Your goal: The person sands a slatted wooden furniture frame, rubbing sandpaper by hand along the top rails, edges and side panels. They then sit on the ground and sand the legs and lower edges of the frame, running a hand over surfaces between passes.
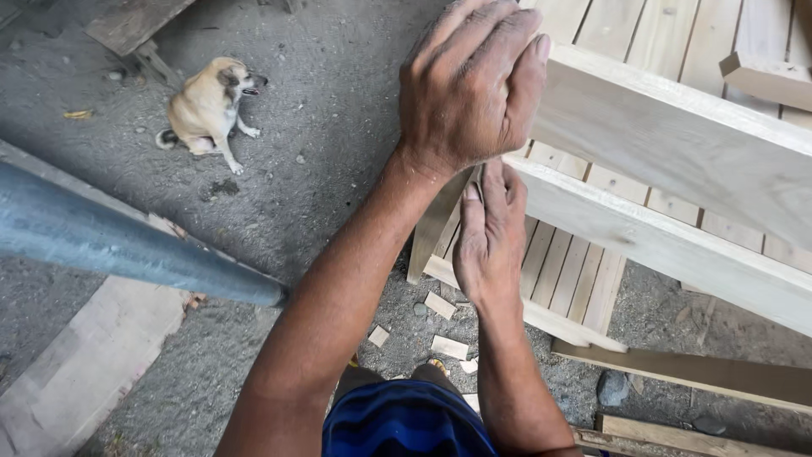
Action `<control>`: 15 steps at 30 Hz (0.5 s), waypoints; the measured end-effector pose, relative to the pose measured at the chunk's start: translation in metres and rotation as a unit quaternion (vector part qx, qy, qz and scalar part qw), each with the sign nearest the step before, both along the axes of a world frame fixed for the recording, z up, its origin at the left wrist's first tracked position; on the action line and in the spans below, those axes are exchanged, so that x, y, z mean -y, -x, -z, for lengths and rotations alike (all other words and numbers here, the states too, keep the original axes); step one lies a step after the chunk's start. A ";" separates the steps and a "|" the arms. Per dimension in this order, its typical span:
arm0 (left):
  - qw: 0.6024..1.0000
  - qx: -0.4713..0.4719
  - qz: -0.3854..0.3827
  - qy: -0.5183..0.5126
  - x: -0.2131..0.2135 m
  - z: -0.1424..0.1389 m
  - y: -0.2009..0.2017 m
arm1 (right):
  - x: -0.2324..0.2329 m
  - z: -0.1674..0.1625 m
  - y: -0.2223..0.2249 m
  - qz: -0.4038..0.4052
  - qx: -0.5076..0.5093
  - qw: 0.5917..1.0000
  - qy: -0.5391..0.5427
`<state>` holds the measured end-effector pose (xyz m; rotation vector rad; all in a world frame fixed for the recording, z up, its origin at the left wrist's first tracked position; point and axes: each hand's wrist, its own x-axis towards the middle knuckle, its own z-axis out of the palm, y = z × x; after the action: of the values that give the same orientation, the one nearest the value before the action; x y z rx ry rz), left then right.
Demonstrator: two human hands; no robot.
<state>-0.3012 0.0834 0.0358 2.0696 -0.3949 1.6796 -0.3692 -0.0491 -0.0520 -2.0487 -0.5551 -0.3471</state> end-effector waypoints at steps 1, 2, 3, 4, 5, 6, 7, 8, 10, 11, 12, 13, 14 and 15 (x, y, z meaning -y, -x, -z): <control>1.000 0.002 0.006 0.000 0.000 0.002 -0.001 | 0.000 0.000 -0.001 0.002 -0.002 1.000 -0.023; 1.000 0.007 0.012 -0.001 -0.001 0.004 -0.002 | -0.001 0.001 -0.002 0.047 0.006 0.998 -0.040; 1.000 0.011 0.011 -0.009 -0.001 0.005 -0.002 | -0.003 0.003 -0.004 0.090 0.008 0.994 -0.054; 1.000 0.010 0.009 -0.013 -0.001 0.006 -0.003 | -0.005 0.005 -0.005 0.132 0.005 0.989 -0.064; 1.000 0.008 0.008 -0.016 -0.001 0.006 -0.003 | -0.006 0.007 -0.005 0.147 -0.002 0.988 -0.047; 1.000 0.011 0.015 -0.010 -0.001 0.006 -0.004 | -0.007 0.009 -0.006 0.162 -0.006 0.986 -0.033; 1.000 0.015 0.022 -0.007 -0.001 0.006 -0.005 | -0.006 0.011 -0.006 0.176 -0.009 0.984 -0.021; 0.999 0.020 0.028 -0.006 -0.002 0.006 -0.006 | -0.005 0.011 -0.007 0.178 -0.007 0.984 -0.006; 0.998 0.053 0.023 -0.015 -0.002 0.006 -0.010 | -0.001 0.009 -0.009 0.179 0.000 0.984 0.022; 0.997 0.070 0.018 -0.018 -0.002 0.007 -0.012 | 0.001 0.006 -0.011 0.201 0.000 0.979 0.015; 0.998 0.063 0.017 -0.021 -0.002 0.009 -0.014 | 0.002 0.003 -0.012 0.222 0.000 0.975 0.007; 0.998 0.056 0.016 -0.023 -0.002 0.012 -0.016 | 0.002 0.000 -0.014 0.242 0.001 0.970 0.001; 0.999 0.041 0.017 -0.023 -0.003 0.015 -0.018 | -0.001 -0.001 -0.015 0.253 -0.007 0.968 -0.009; 0.998 0.051 0.024 -0.018 -0.003 0.019 -0.020 | -0.003 -0.003 -0.016 0.265 -0.010 0.964 -0.022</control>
<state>-0.2812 0.0862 0.0163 1.9879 -0.5071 1.7673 -0.3530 -0.0459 -0.0495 -2.1322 0.0277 -0.6445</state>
